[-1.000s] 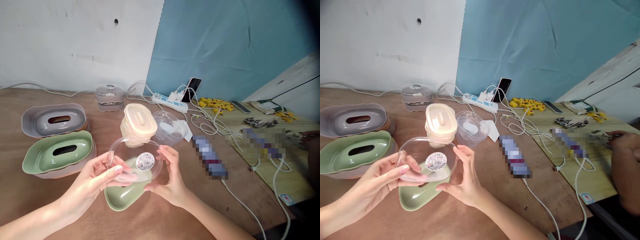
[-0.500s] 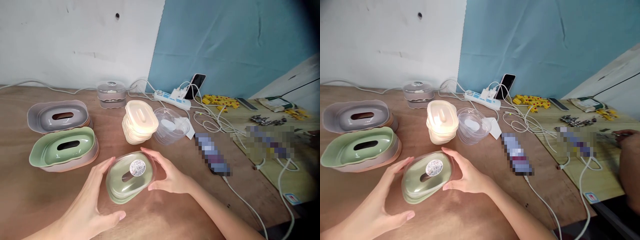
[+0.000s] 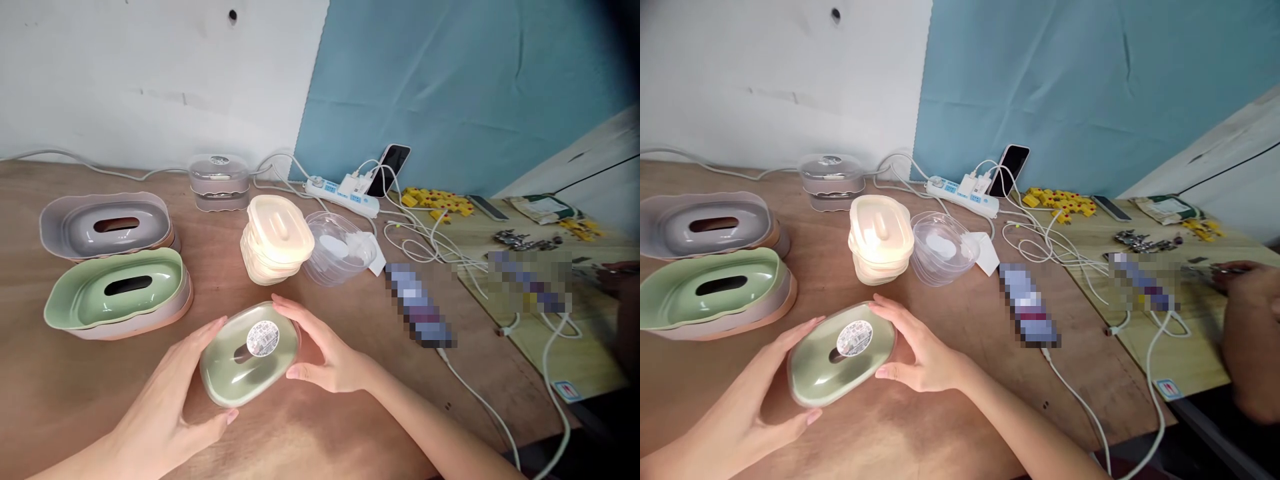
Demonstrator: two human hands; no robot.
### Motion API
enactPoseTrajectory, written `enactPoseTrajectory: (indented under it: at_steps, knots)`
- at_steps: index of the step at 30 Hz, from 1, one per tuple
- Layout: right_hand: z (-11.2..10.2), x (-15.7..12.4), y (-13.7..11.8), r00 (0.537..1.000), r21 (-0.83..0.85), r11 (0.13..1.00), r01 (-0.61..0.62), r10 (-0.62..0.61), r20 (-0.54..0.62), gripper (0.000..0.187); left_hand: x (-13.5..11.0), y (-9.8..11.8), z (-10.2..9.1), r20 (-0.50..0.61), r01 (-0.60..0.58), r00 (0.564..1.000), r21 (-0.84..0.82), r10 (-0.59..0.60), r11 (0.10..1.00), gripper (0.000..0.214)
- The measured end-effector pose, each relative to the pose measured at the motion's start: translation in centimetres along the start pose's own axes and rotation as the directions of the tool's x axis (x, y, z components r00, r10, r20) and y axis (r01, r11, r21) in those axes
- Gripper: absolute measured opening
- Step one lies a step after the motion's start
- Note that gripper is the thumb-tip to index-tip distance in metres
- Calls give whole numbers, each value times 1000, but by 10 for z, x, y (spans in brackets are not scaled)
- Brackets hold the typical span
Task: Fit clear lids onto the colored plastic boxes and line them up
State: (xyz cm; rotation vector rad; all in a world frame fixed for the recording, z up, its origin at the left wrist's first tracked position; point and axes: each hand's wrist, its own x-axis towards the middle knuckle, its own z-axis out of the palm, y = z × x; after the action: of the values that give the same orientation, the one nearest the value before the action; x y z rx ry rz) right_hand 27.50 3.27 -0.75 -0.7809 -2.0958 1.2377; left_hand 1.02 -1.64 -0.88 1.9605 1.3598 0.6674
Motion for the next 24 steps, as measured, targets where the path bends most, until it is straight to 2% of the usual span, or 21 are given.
enactPoseTrajectory:
  at_steps: [2,5,11,14,16,18,20,21,22,24]
  knots:
    - [2,0,1,1000,-12,1000,7,-7,-7,82,-2,-5,-2,-3,-35,999,40,35,999,83]
    - [4,0,1,1000,-27,1000,6,-6,-7,83,-4,-8,-3,4,-26,1000,2,26,1000,84]
    - [5,1,-2,1000,-31,999,-18,17,-19,81,7,2,1,27,28,999,-64,-26,998,87]
    - [5,1,-2,995,-84,996,19,-27,-95,77,15,1,5,-6,42,999,-36,-42,998,90]
    - [4,2,-2,961,-158,987,11,-54,-272,52,18,-2,8,-8,17,1000,-40,-18,999,91]
    - [0,4,-2,860,-274,961,-25,-119,-496,25,19,-4,10,8,-23,1000,-45,23,999,94]
    - [-7,7,-4,759,-429,901,-67,-233,-608,19,19,-6,10,23,-64,998,-38,65,997,96]
    - [-11,10,-6,742,-503,860,-83,-283,-607,21,18,-6,10,29,-79,996,-32,80,996,98]
    - [-14,13,-9,748,-563,820,-103,-309,-587,24,18,-6,10,36,-91,995,-31,92,995,99]
    - [-21,23,-14,793,-627,762,-163,-276,-543,35,17,-6,9,43,-101,994,-41,103,994,100]
